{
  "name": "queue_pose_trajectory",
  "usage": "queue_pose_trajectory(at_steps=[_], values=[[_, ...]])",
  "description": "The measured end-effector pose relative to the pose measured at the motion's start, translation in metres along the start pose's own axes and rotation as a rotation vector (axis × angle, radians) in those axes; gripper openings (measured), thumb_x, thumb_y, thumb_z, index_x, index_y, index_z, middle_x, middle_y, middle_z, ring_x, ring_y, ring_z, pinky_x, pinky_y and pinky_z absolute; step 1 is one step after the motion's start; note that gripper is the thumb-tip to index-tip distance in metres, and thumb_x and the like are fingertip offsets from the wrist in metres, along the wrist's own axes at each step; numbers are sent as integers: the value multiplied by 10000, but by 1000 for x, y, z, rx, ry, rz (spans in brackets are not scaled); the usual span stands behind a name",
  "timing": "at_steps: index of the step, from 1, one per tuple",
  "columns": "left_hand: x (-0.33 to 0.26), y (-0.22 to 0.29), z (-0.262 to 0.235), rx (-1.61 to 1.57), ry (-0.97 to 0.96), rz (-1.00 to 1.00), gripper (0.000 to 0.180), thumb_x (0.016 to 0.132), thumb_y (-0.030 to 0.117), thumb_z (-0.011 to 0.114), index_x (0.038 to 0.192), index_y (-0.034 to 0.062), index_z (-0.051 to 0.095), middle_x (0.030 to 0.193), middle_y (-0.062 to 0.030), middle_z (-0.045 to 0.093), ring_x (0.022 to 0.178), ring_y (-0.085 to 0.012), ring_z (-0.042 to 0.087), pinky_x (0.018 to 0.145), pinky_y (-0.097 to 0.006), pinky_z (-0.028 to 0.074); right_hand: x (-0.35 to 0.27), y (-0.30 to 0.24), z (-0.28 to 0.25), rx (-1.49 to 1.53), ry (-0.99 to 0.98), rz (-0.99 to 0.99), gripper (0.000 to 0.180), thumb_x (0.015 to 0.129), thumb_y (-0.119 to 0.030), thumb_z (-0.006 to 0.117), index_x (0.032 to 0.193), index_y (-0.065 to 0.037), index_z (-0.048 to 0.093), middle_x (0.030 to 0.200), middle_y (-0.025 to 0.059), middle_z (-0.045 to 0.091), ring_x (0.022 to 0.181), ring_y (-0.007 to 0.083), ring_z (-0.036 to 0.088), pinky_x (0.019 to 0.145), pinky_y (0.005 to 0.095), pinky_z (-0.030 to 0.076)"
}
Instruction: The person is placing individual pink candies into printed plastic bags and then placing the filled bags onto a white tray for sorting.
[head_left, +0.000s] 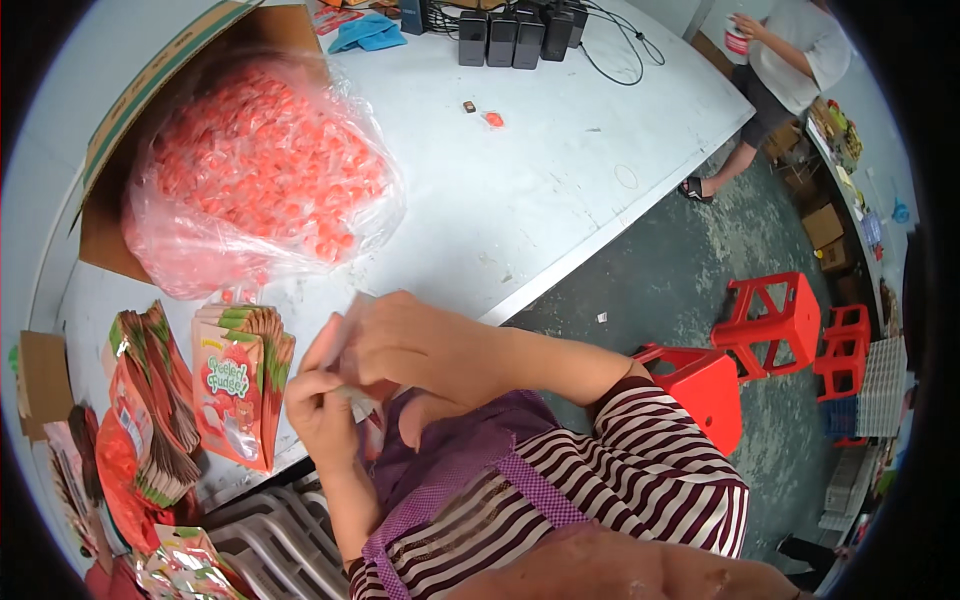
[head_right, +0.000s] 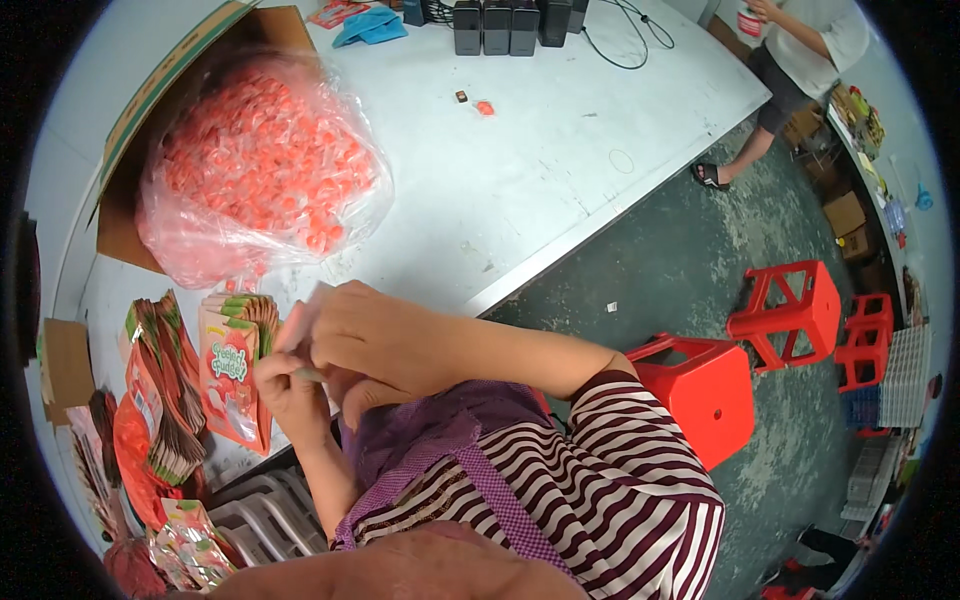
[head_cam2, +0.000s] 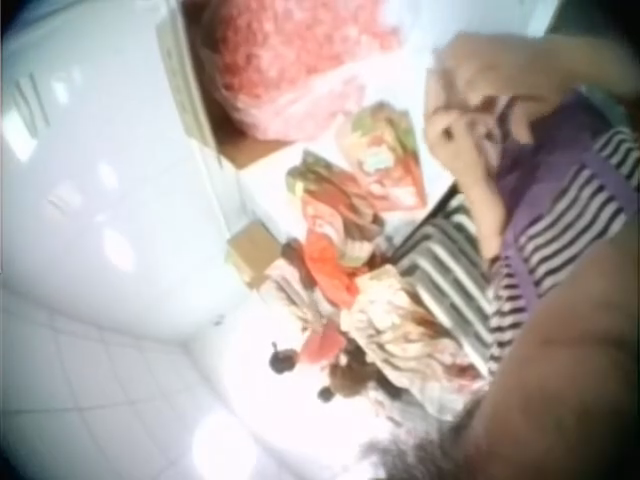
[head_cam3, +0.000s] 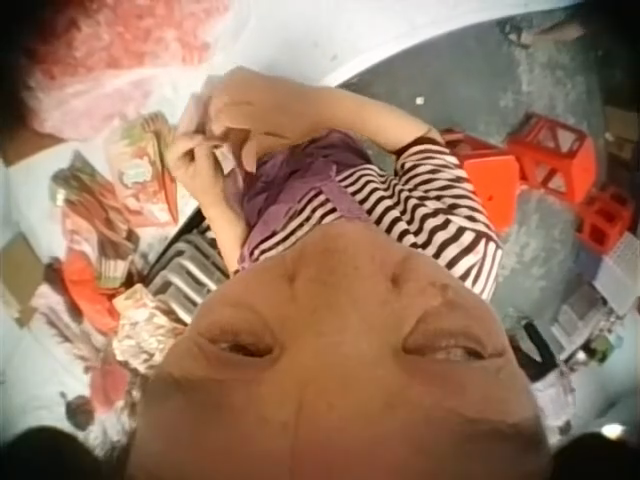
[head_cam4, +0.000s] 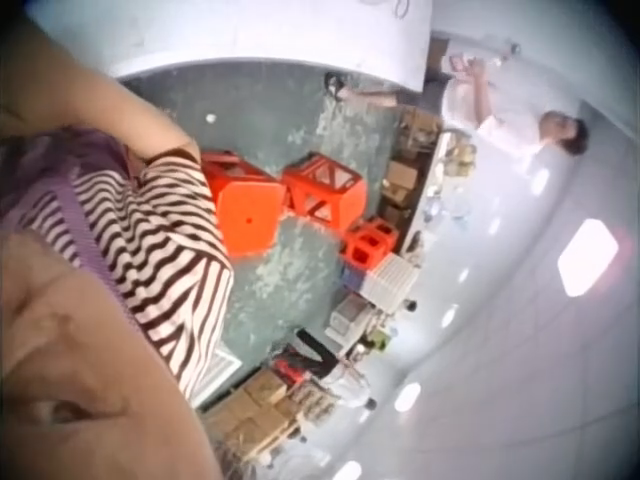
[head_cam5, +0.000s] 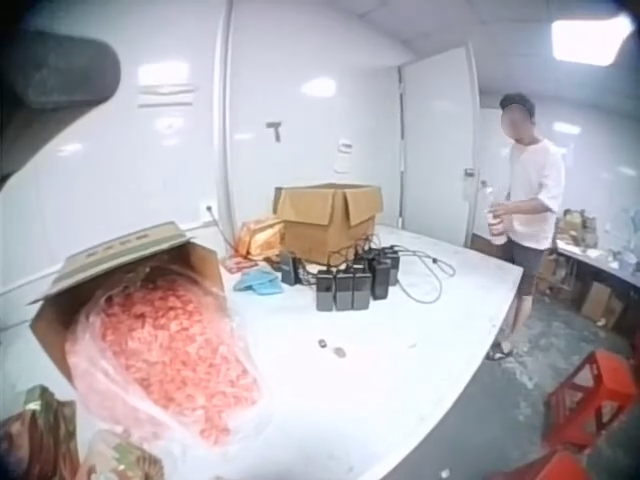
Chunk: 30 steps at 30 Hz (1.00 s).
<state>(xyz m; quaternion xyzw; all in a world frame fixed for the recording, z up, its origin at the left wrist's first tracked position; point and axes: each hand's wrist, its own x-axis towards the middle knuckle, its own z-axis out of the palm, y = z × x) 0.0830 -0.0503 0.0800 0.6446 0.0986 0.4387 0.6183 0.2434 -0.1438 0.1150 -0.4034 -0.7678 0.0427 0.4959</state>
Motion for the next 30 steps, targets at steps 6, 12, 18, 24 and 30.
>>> queue_pose_trajectory(at_steps=[6,12,18,24,30], values=[[-5,24,0,53,-222,-90,189,840,137,633,813,41,472,1183,-311,524,1142,-403,502,972,-482,378,-17,-17,9,-7,-311,180,212,775,-248,626,873,-63,594,963,82,562,971,260,521,856,385,404],[-9,33,-11,-105,-357,-125,133,850,135,618,815,32,543,1206,-296,516,1154,-410,483,981,-476,362,-9,-34,-15,-61,-410,17,136,781,-119,548,882,-77,630,898,73,593,893,248,554,830,378,425],[-11,29,-2,-184,-527,-116,75,818,93,597,827,38,547,1242,-270,502,1201,-445,431,1016,-521,303,-14,-41,-1,-84,-621,206,223,743,-105,537,942,-69,631,996,71,588,974,224,546,875,359,418],[-10,50,-10,-75,-572,-78,402,744,123,701,1116,56,567,1318,-256,432,1284,-399,349,1055,-476,272,-12,-45,-7,-184,-443,113,246,752,-84,527,977,-18,603,1036,115,592,957,273,578,823,375,460],[-34,62,6,800,-511,-152,825,691,40,707,1391,32,270,1371,-230,366,1218,-394,414,1003,-421,365,-2,-35,-10,-139,-656,423,265,774,-85,511,1016,5,572,1011,166,586,928,331,574,788,390,468]])
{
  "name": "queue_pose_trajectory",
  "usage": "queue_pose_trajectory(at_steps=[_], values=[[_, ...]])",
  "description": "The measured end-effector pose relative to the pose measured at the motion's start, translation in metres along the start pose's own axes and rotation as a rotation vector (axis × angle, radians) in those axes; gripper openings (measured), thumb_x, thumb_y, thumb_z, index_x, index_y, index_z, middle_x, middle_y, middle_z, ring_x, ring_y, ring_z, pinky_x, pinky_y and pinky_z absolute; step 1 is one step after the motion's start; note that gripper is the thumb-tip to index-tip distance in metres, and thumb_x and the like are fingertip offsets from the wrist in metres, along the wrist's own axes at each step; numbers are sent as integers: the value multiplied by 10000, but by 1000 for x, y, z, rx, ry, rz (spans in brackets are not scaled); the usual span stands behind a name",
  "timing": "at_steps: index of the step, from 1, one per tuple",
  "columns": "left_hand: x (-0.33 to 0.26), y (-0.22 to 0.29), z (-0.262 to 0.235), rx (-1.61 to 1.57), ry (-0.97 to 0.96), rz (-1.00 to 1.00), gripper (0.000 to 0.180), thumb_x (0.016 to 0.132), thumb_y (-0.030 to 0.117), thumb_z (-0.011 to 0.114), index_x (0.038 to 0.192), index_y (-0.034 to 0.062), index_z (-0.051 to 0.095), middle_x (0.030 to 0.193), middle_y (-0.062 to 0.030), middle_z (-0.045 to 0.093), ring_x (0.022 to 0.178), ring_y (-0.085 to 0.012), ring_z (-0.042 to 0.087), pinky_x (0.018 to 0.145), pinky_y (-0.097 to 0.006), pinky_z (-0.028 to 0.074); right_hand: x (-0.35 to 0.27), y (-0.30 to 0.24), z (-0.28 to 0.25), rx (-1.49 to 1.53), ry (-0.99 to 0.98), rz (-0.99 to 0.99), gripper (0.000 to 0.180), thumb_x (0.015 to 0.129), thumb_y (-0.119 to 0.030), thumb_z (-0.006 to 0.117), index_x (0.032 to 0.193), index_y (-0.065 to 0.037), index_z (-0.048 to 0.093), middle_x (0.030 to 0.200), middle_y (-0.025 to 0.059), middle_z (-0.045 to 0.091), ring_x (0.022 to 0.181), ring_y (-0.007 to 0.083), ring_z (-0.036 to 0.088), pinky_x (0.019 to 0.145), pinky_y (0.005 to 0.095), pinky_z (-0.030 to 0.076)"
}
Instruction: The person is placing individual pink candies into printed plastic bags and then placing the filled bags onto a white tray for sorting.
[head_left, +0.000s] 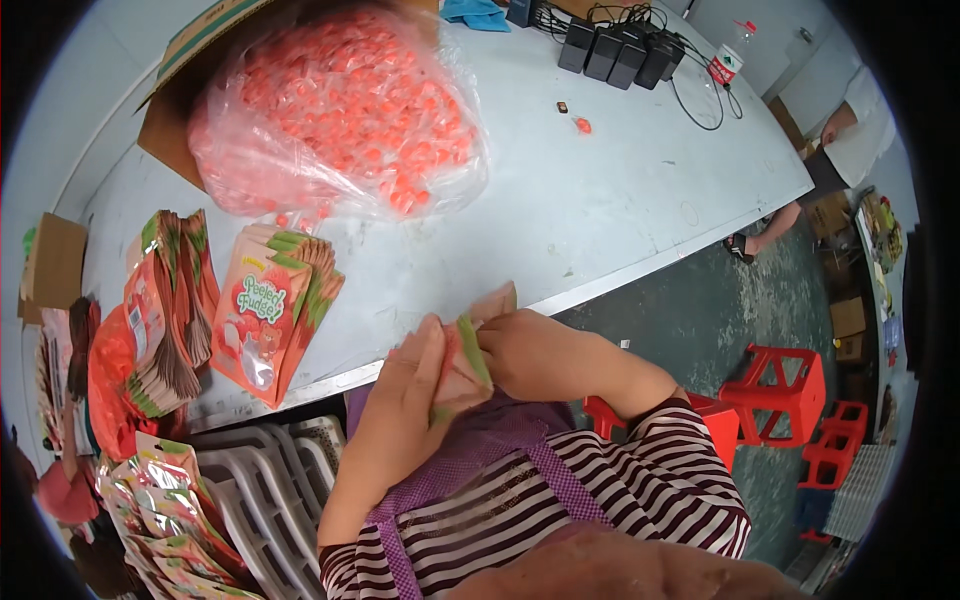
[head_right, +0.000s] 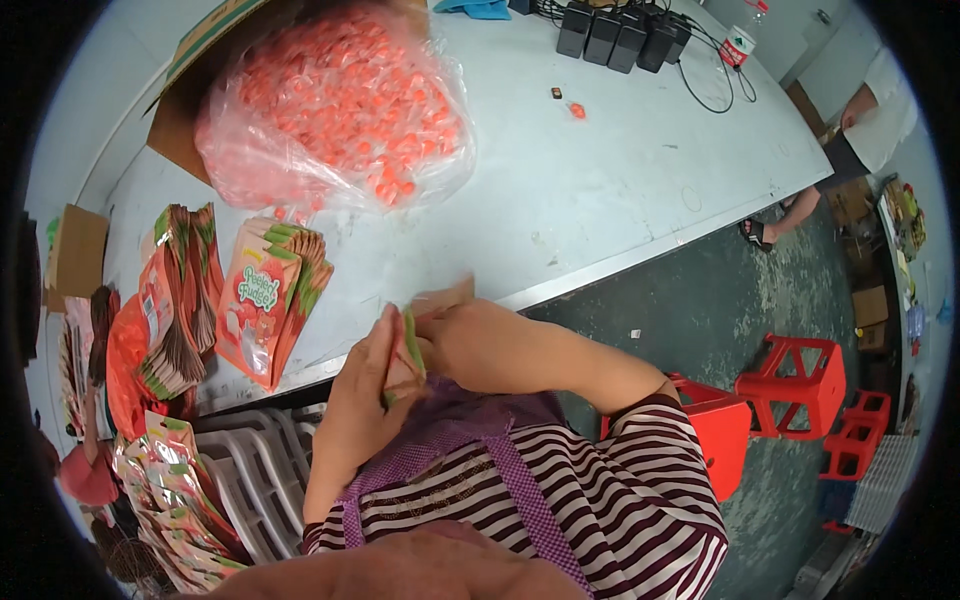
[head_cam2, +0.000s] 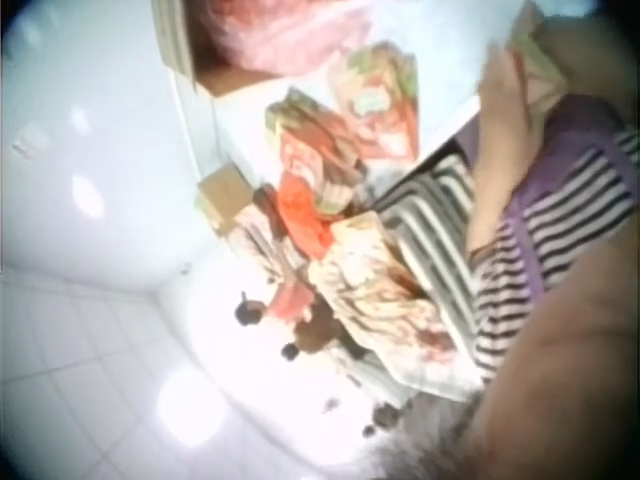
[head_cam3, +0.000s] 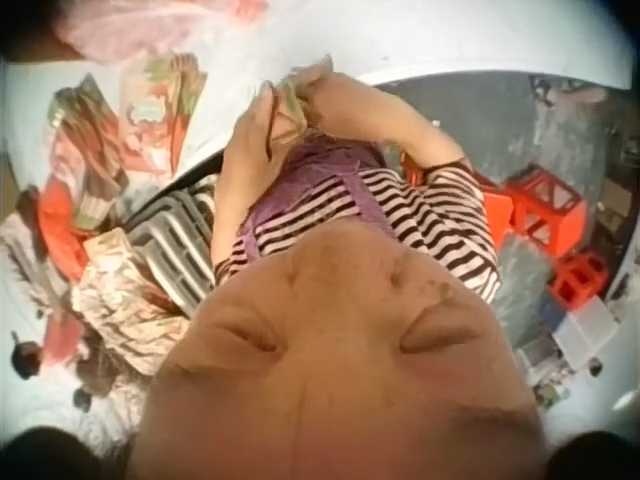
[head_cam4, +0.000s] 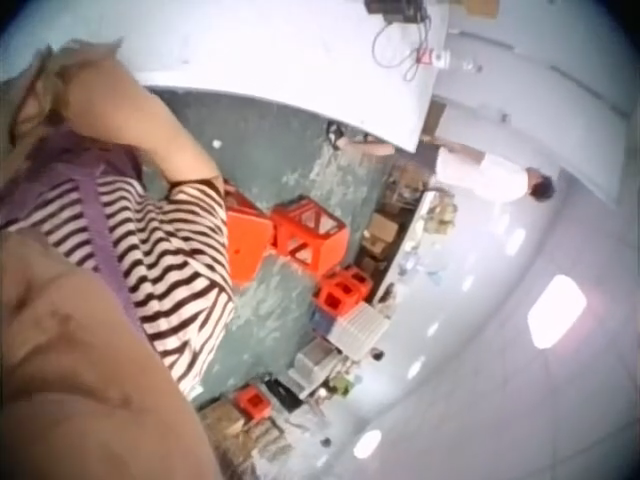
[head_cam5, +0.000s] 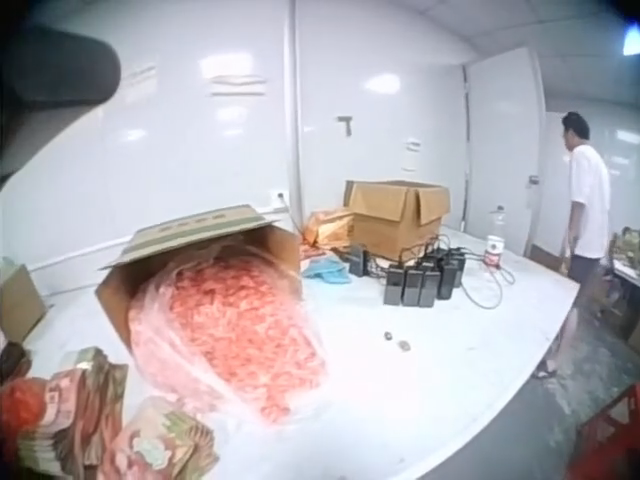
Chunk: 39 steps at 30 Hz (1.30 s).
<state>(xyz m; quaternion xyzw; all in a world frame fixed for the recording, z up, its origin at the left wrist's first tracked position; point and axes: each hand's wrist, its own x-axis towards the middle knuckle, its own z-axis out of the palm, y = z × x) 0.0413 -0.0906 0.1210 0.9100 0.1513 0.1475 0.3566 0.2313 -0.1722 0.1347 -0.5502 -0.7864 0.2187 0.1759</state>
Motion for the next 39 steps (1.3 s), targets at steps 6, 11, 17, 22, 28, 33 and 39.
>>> queue_pose_trajectory(at_steps=[6,11,17,22,28,33,39], values=[[-11,-15,-11,53,49,-58,615,694,-75,591,1286,18,451,1242,-183,531,1105,-355,532,963,-404,407,8,9,6,160,305,-261,351,695,-76,658,1031,-19,571,1011,169,596,906,352,585,765,401,479],[-25,-35,-12,-311,377,-163,404,757,-74,546,1152,11,574,1197,-186,571,1082,-336,558,888,-341,451,10,9,6,454,862,-66,662,603,-110,815,1184,-4,515,1149,153,569,1079,290,543,921,356,417],[-37,-33,-8,-546,434,-255,206,851,128,608,981,-29,642,1019,-148,649,924,-209,621,800,-298,479,22,26,37,1057,578,11,296,743,0,700,1014,38,588,981,84,608,835,139,589,723,259,476],[-39,-34,-3,-493,508,-293,235,789,46,664,1001,-49,630,907,-118,663,834,-162,624,727,-262,491,32,10,41,879,662,81,110,776,33,643,879,52,611,861,116,628,742,142,602,641,234,497],[-37,-41,-5,-260,674,-108,150,730,0,692,871,-22,648,806,-128,645,719,-210,619,644,-273,494,32,6,40,767,666,137,80,765,63,628,840,66,600,847,132,639,711,144,610,596,223,496],[-38,-42,-11,-231,659,53,138,706,-21,700,831,-15,642,790,-117,632,686,-193,596,607,-262,471,29,2,43,953,679,154,81,762,69,631,836,38,618,765,90,644,698,106,601,600,207,471],[-38,-37,-13,-588,578,-92,197,683,-50,696,876,-18,671,784,-80,608,701,-150,574,636,-248,457,35,-4,44,893,657,0,147,751,72,660,869,27,586,862,126,645,732,120,611,635,229,501]])
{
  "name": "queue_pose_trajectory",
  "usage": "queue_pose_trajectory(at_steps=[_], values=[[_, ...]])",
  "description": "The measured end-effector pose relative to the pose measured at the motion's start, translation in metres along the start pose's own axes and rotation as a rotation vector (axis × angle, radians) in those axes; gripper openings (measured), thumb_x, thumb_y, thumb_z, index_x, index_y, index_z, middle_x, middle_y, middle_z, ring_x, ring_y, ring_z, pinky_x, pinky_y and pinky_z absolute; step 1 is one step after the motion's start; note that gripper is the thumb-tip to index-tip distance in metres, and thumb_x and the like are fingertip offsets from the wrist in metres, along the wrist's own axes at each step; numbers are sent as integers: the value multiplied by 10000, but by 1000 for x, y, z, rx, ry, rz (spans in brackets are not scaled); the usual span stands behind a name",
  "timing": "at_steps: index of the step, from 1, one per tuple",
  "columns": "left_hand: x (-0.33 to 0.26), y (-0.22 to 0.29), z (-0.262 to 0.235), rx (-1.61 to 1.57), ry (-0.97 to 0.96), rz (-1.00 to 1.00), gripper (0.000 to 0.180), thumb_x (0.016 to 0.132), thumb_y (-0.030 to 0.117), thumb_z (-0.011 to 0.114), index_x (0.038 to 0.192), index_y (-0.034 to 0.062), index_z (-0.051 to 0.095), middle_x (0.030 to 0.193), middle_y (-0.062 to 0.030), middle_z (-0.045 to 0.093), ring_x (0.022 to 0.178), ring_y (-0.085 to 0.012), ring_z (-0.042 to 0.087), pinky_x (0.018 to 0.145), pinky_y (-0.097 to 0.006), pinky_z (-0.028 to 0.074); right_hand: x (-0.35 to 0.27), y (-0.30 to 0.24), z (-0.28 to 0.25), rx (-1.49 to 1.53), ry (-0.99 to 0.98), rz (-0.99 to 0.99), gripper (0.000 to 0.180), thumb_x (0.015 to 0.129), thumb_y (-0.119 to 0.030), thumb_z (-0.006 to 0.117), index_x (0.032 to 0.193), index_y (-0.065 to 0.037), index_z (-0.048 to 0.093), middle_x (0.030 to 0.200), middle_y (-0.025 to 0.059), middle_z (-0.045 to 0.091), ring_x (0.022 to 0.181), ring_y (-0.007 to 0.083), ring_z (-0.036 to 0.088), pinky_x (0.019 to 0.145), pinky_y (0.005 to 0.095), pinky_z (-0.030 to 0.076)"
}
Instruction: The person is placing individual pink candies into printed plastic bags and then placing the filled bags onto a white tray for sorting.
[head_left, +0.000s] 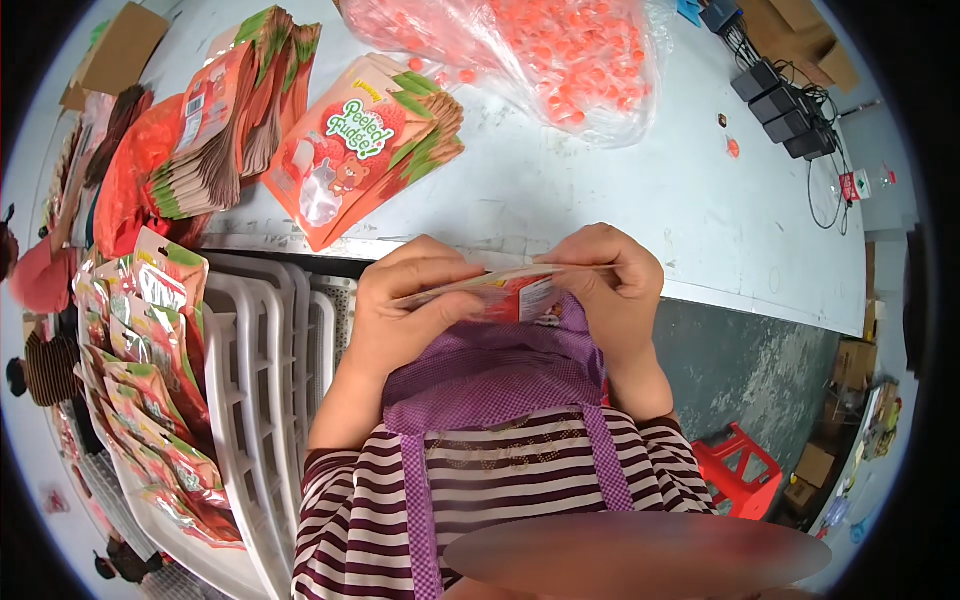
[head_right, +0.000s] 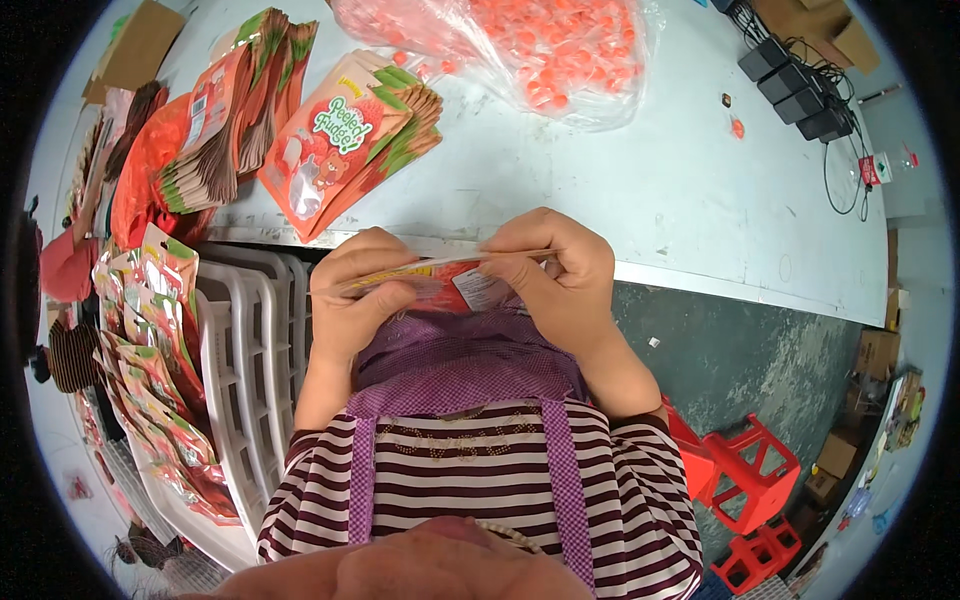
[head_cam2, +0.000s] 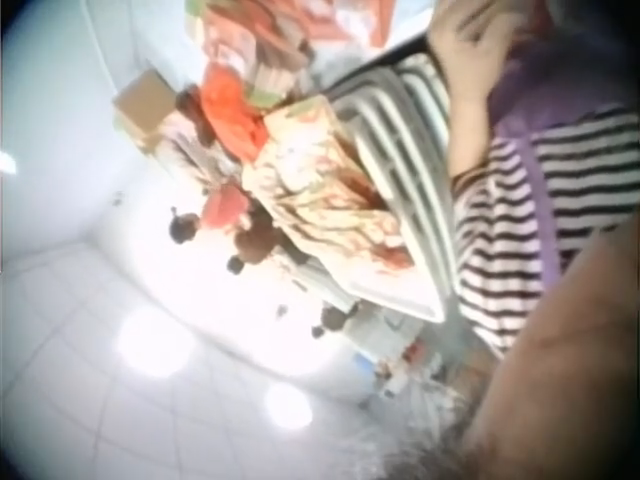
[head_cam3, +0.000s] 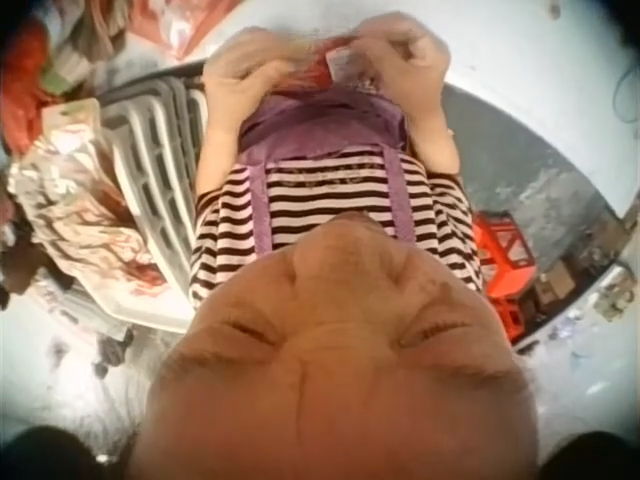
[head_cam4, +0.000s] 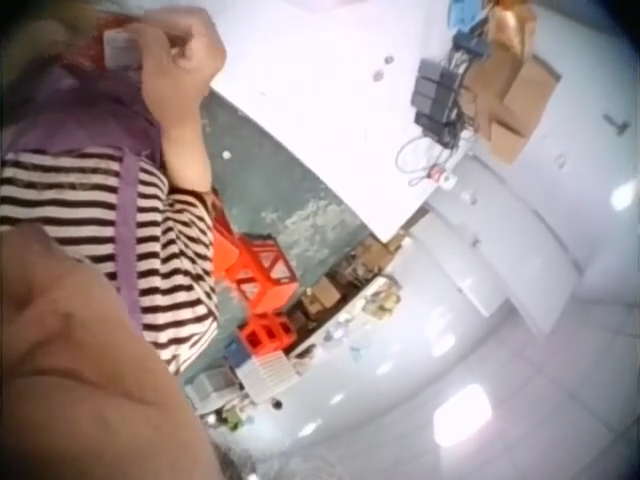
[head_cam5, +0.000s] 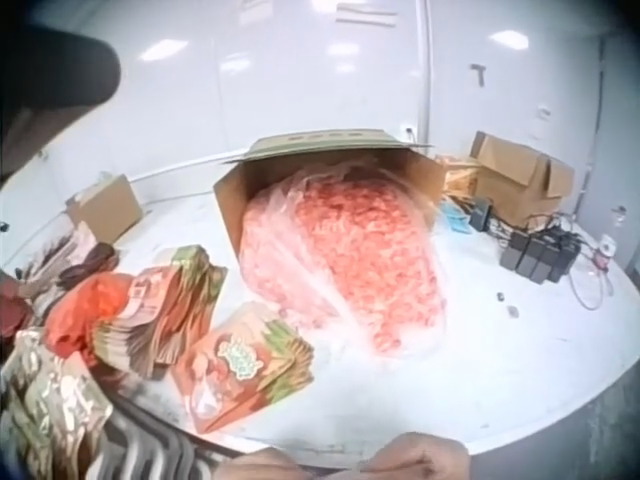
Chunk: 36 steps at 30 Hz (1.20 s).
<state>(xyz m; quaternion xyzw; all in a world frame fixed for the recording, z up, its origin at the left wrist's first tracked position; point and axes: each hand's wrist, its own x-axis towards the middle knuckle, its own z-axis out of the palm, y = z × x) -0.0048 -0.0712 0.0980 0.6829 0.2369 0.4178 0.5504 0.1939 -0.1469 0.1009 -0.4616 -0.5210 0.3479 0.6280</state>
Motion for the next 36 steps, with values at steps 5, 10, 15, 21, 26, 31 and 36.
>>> queue_pose_trajectory(at_steps=[5,10,15,21,26,31,36], values=[[-2,-1,-3,50,10,27,235,674,-65,696,903,-15,684,808,-77,614,692,-148,574,634,-244,459,12,-3,9,309,-69,95,255,709,85,695,888,21,525,851,155,622,751,163,604,686,271,498],[-6,12,1,91,95,-76,186,642,-57,701,824,-34,669,783,-97,625,702,-184,577,623,-266,451,12,0,13,293,-203,180,303,679,123,692,893,8,511,826,143,607,737,169,590,658,275,490],[-16,6,-6,211,124,186,173,676,-23,715,844,3,682,716,-76,607,657,-191,573,574,-291,450,6,4,28,203,-106,75,396,623,203,620,934,-12,504,770,106,573,730,171,555,641,268,456],[-36,21,-22,168,268,163,148,695,14,719,840,16,692,709,-82,615,661,-191,579,576,-289,454,9,-3,39,148,0,193,214,737,131,492,914,12,516,833,142,625,715,156,540,675,259,434],[-67,43,-40,214,292,165,170,687,36,734,851,7,699,719,-75,623,716,-185,585,606,-287,460,10,-4,52,34,-298,-40,53,767,64,529,798,22,531,783,158,622,792,259,607,747,347,478],[-94,52,-57,323,175,167,468,768,103,689,1209,30,550,1048,-117,624,907,-207,616,756,-295,497,8,-15,72,191,-147,-100,108,812,-27,576,761,-8,483,695,132,600,704,250,587,744,408,497],[-128,48,-52,268,50,161,357,893,141,523,1226,12,513,1103,-115,611,952,-176,596,782,-319,490,7,-19,77,75,-335,-281,134,854,-119,578,844,-6,506,733,148,615,755,255,597,757,422,496]])
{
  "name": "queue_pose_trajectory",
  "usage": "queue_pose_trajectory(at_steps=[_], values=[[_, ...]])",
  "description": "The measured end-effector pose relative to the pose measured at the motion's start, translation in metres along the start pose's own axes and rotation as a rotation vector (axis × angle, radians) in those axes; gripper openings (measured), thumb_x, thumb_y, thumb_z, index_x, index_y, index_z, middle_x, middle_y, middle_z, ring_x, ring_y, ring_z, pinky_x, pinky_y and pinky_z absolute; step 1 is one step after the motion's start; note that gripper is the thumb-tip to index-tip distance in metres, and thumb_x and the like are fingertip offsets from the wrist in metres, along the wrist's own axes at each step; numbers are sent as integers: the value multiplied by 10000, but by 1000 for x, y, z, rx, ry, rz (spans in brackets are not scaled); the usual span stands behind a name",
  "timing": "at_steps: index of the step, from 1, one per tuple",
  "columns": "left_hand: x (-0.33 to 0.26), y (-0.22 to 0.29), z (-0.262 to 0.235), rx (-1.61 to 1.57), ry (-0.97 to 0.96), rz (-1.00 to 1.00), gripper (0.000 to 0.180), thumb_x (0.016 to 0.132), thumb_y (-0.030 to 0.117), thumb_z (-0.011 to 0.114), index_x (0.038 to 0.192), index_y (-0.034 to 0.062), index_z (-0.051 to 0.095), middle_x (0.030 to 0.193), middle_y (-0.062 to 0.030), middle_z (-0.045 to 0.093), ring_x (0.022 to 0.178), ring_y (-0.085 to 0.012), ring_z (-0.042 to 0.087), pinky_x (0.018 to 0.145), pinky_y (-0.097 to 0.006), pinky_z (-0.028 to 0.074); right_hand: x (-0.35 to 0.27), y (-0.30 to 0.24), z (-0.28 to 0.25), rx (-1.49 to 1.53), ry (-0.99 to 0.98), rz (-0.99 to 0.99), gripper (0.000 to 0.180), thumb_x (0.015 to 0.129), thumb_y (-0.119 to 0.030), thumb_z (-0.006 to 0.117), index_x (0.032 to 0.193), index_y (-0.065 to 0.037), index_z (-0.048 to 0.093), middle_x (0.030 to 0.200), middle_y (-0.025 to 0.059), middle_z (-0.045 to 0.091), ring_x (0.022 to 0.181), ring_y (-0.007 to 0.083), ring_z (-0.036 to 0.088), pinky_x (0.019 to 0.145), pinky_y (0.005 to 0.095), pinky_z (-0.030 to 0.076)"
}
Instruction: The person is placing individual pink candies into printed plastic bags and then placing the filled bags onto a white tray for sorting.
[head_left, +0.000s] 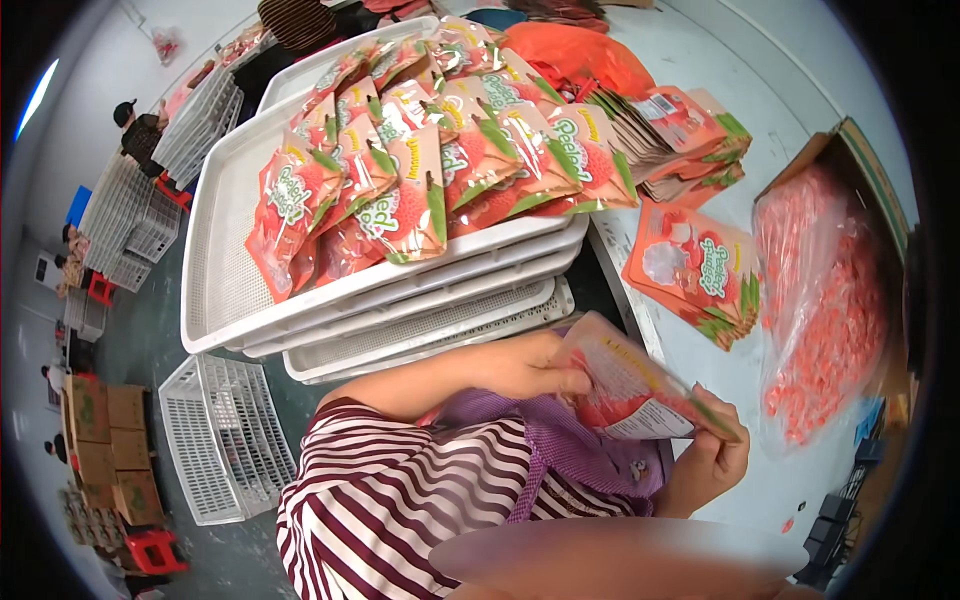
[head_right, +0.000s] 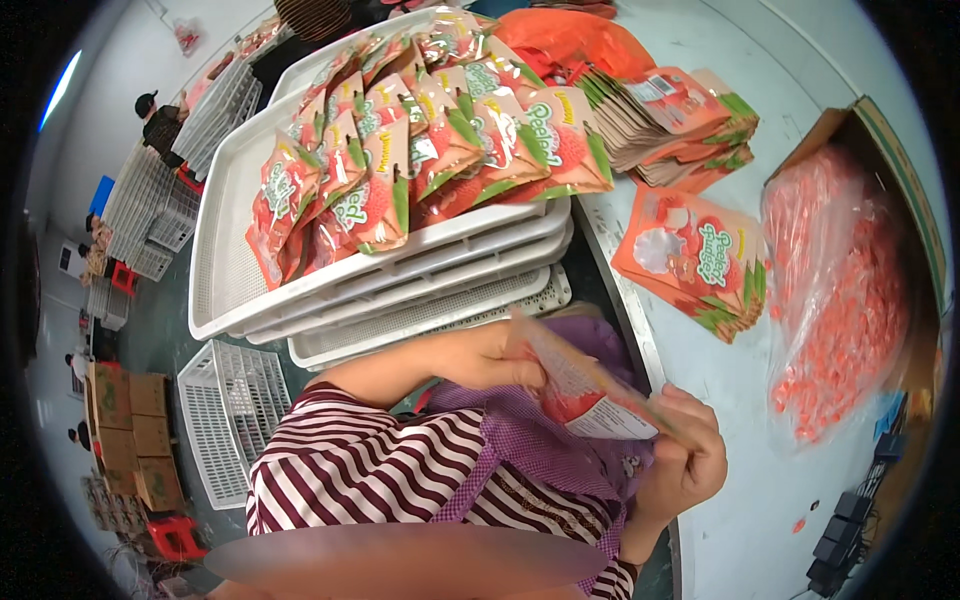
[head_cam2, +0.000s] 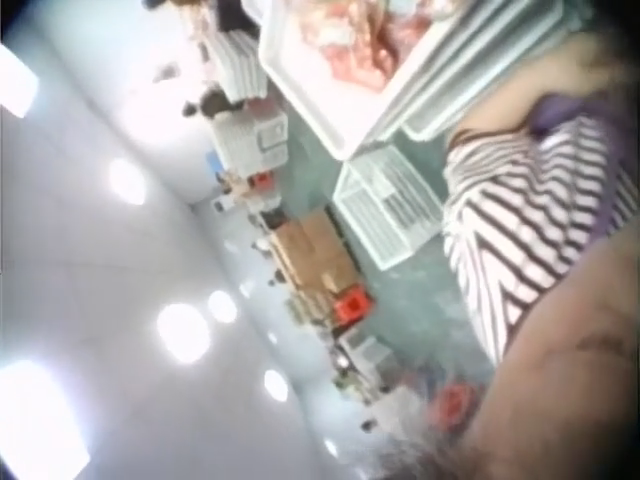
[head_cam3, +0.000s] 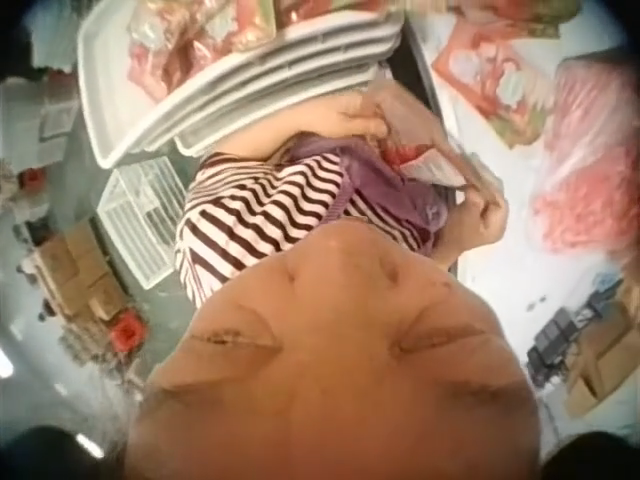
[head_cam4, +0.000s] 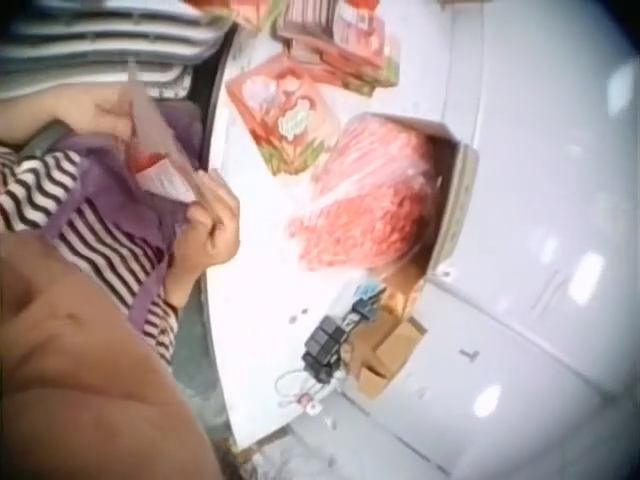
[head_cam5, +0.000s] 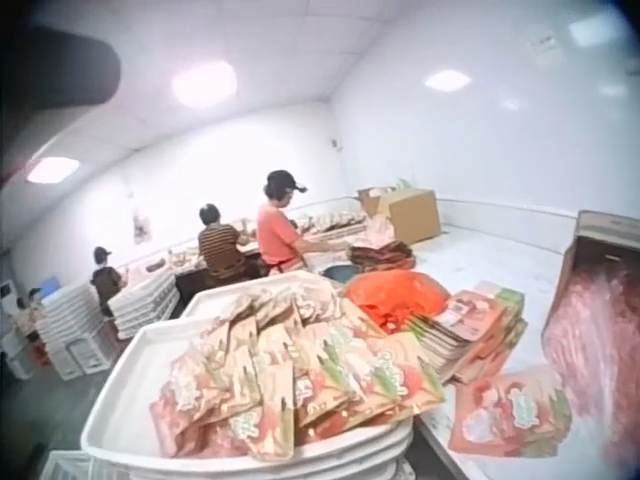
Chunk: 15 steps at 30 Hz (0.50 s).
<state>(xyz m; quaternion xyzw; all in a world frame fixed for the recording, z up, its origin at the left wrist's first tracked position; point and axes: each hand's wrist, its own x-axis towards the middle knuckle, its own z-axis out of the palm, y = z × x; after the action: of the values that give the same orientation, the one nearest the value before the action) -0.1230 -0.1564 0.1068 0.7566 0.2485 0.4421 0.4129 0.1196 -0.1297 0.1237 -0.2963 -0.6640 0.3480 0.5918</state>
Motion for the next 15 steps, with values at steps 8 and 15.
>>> queue_pose_trajectory(at_steps=[8,15], values=[[-33,113,-110,940,1490,-191,322,946,271,446,894,-22,570,812,-95,609,723,-161,562,672,-309,449,4,23,-6,163,7,-55,307,936,-277,498,1036,13,496,1064,212,592,941,293,606,871,439,470],[-173,108,-235,1517,1243,-569,364,931,214,460,1241,31,516,1184,-202,568,1147,-279,521,970,-321,374,2,31,-3,238,61,32,257,936,-241,503,967,15,507,971,209,611,862,269,586,811,406,477]])
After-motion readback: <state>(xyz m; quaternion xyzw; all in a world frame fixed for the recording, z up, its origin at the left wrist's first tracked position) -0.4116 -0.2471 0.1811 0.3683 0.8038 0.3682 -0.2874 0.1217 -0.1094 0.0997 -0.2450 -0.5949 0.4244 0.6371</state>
